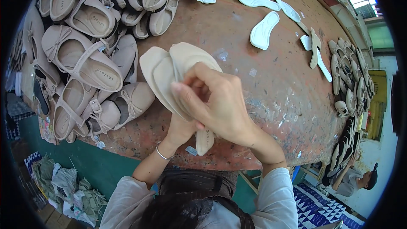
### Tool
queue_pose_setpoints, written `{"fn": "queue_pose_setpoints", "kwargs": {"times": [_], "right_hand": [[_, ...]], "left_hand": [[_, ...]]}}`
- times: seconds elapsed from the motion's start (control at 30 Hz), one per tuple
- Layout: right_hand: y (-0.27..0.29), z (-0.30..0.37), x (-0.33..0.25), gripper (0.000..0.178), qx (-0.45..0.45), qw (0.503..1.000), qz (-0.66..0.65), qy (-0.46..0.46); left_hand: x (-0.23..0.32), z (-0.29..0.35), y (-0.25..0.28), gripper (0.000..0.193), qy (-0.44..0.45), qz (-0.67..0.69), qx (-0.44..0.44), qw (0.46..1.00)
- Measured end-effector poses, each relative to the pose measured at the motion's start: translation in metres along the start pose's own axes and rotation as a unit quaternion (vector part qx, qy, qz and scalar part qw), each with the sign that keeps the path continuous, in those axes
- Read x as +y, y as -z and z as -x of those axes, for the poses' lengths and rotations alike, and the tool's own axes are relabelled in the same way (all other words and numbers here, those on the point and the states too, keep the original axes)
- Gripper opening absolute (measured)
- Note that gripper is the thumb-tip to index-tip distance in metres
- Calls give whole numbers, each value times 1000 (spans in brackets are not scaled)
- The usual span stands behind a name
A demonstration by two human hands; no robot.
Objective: The person inserts insoles into shoes by hand, pressing and smoothing them into place before gathering and sorting more items on the workbench.
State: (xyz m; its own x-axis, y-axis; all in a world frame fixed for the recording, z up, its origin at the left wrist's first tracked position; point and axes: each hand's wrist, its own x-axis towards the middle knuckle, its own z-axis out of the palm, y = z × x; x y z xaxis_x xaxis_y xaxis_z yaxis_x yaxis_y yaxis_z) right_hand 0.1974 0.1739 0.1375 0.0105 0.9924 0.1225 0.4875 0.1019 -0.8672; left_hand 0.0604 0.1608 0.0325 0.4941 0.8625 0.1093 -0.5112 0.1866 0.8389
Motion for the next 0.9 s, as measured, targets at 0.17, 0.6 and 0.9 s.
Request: {"fn": "queue_pose_setpoints", "kwargs": {"times": [0.17,0.6,0.9], "right_hand": [[12,-53,60,21,-44,924,-374,-64],[-40,-259,222,56,177,925,326,78],[8,7,178,22,203,922,-280,-175]], "left_hand": [[17,9,27,59,235,145,130,952],[10,25,27,88,398,294,71,866],[-10,23,43,79,240,272,192,912]]}}
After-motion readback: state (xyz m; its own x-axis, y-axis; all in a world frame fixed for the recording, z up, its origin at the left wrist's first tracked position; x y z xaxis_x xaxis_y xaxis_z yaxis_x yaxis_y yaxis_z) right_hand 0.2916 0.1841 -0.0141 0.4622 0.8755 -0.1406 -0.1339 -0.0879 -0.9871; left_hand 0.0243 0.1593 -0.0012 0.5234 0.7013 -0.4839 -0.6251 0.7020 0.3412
